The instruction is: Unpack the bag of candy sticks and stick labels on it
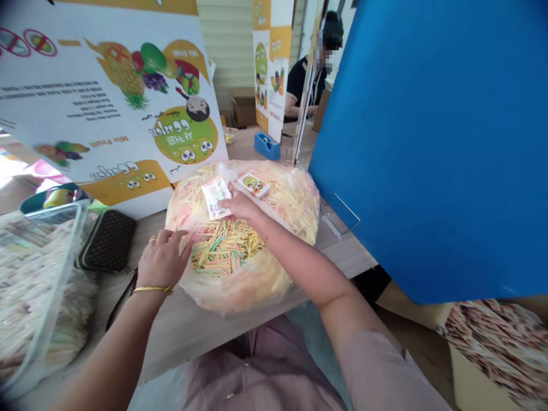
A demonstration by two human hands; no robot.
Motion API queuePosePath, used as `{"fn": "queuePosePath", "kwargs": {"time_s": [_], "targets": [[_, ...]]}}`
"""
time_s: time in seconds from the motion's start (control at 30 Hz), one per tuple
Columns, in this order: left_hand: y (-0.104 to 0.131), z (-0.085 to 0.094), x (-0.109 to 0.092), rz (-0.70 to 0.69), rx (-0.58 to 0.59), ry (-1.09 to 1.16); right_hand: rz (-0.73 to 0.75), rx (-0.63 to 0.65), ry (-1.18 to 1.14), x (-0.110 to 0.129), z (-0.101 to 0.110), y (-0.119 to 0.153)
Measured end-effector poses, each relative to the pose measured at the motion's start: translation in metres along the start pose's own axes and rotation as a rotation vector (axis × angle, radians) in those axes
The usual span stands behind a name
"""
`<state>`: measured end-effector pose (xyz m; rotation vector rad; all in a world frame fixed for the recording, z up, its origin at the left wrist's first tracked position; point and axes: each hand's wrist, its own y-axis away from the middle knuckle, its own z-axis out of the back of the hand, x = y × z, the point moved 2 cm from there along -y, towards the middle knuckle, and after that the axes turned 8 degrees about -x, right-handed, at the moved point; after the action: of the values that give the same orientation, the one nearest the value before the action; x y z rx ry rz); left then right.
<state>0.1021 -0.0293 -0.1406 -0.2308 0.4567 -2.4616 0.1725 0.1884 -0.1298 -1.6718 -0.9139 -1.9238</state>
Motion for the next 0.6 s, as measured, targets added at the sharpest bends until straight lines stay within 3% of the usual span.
{"fn": "queuePosePath", "kwargs": {"time_s": [0.17,0.27,0.4,0.53,0.6], "targets": [[0.0,-0.022,0.023,0.015,-0.087,0.045,-0.007,0.053,0.307,0.005,-0.026,-0.018],[0.006,-0.021,0.023,-0.034,-0.204,0.125,0.025,0.015,0.354,0.003,-0.029,-0.029],[0.005,-0.009,0.002,-0.202,-0.313,0.323,0.036,-0.003,0.178,0.0,-0.02,-0.043],[-0.015,-0.015,-0.023,-0.309,-0.248,0.415,0.11,-0.117,0.279,0.006,-0.007,-0.05],[-0.027,-0.027,-0.032,-0.303,-0.179,0.39,0.136,-0.092,0.389,0.011,-0.005,-0.049]]}}
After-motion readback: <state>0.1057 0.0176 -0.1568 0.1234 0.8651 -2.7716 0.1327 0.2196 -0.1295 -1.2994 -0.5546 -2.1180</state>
